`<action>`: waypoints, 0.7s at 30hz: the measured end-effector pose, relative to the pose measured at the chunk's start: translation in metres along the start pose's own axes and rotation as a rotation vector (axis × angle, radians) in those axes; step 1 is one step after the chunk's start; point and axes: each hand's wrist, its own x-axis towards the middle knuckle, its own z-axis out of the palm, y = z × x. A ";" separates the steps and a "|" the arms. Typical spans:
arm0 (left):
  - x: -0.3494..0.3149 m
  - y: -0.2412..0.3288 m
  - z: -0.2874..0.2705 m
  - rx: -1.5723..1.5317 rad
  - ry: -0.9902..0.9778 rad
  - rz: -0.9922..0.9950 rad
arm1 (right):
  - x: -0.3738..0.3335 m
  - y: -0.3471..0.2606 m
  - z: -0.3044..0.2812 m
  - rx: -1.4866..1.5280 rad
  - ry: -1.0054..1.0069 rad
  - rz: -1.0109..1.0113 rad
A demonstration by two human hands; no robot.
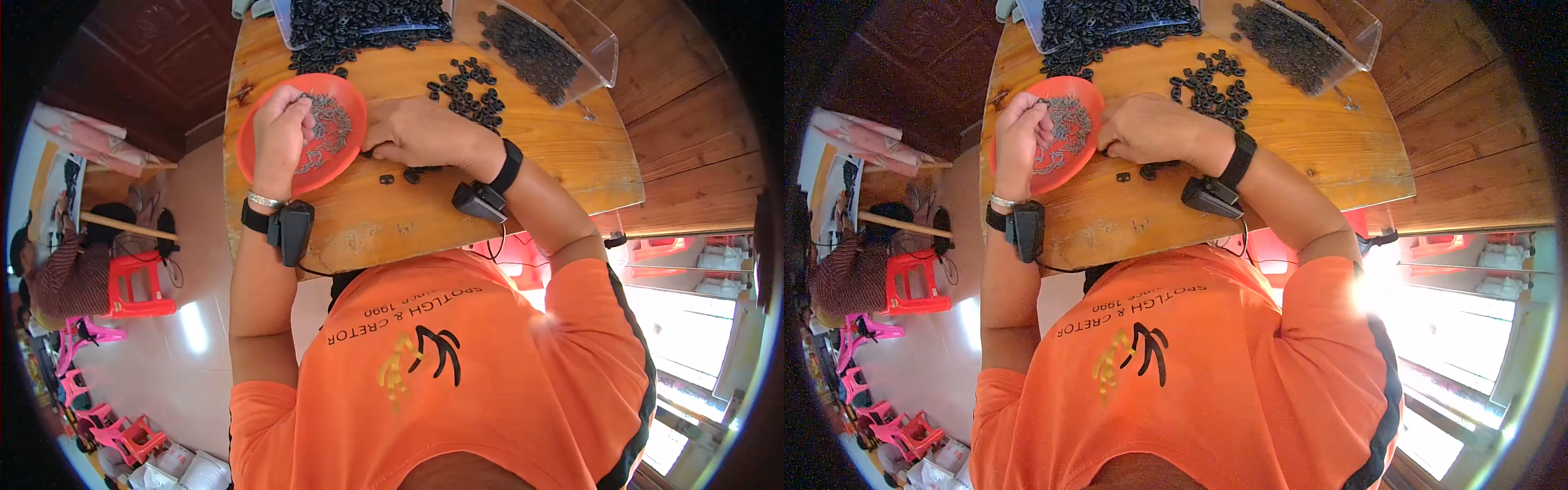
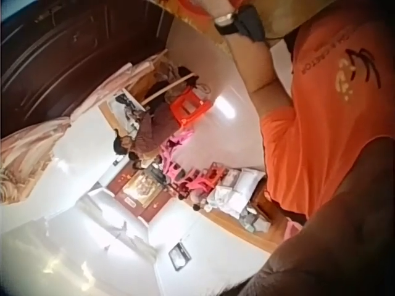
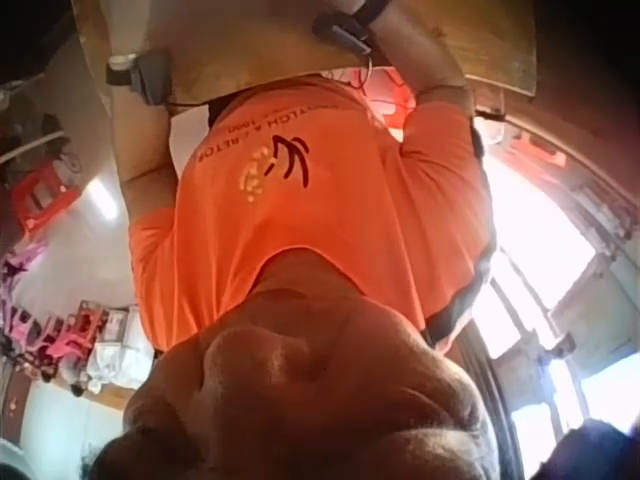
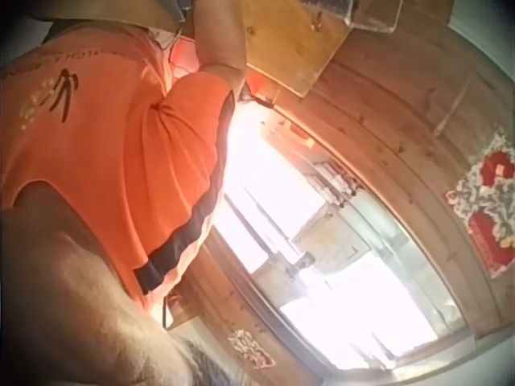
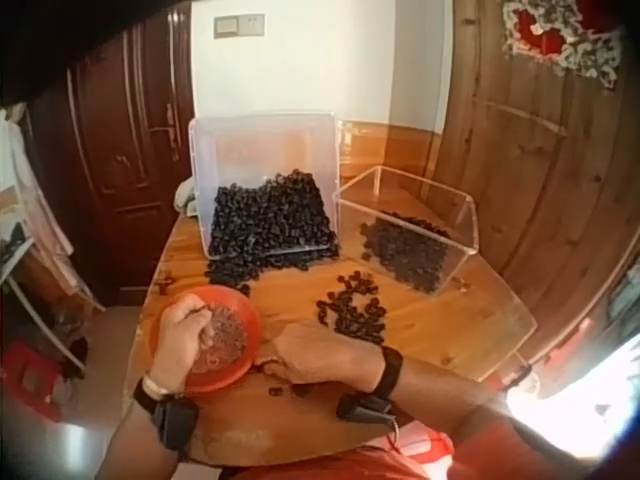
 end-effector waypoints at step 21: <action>-0.003 0.003 0.001 0.008 0.011 -0.014 | -0.002 0.001 0.010 -0.179 0.050 -0.002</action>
